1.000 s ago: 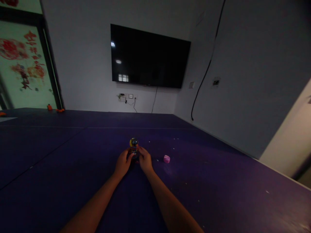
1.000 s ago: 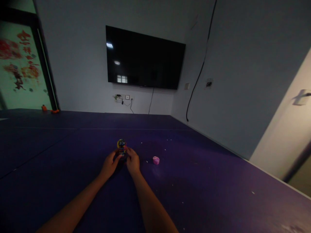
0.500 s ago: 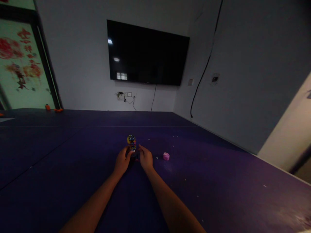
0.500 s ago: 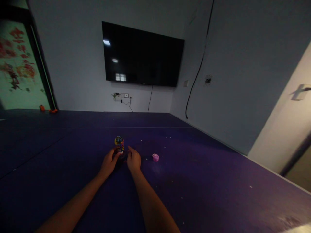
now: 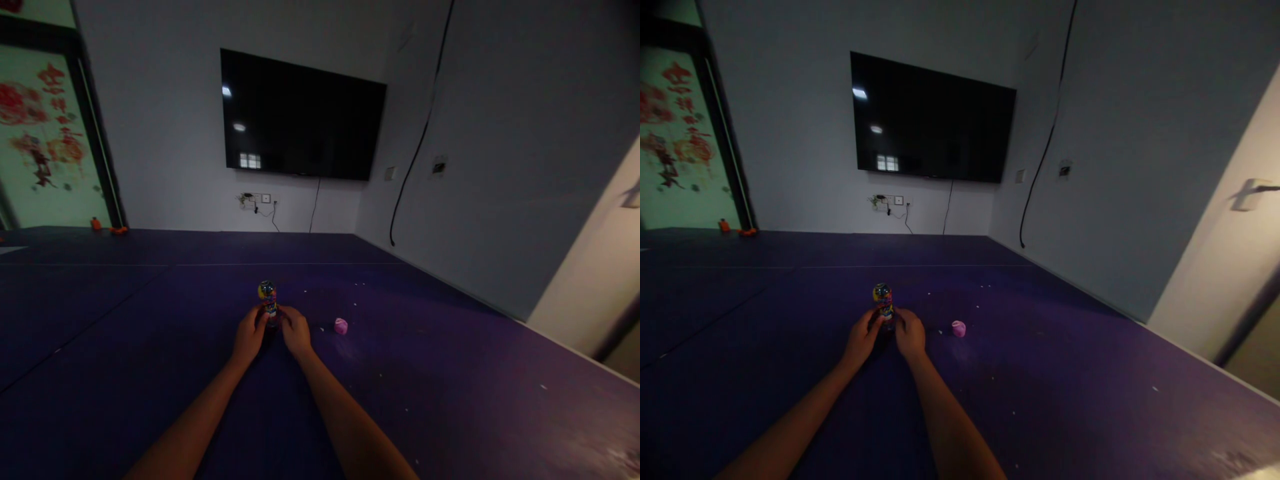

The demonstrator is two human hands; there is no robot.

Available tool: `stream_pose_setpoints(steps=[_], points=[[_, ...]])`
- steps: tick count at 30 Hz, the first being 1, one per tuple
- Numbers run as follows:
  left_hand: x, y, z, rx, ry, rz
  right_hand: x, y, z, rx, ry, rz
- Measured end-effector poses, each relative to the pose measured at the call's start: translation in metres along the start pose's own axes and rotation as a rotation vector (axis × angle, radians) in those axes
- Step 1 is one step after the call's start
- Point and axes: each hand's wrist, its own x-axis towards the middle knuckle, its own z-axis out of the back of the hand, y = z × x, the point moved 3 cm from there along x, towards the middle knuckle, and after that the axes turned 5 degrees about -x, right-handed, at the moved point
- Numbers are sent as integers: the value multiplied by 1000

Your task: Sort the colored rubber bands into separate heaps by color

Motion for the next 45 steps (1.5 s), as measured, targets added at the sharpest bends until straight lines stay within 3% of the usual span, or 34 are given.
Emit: stream_pose_setpoints(steps=[13, 19, 25, 31, 38, 43, 45], points=[[0, 5, -4, 6, 13, -21, -3, 11, 3, -68, 9, 101], [-2, 2, -3, 1, 20, -50, -7, 19, 10, -99, -103, 118], [-4, -3, -4, -33, 105, -98, 9, 50, 29, -285, -226, 235], [-8, -3, -6, -133, 105, -143, 22, 75, 30, -405, 35, 364], [-4, 4, -10, -98, 5, -77, 31, 90, 52, -416, -101, 359], [-5, 5, -11, -140, 60, -127, 27, 90, 38, -451, 162, 425], [-5, 6, -11, -123, 33, -125, 28, 92, 38, -441, 164, 435]])
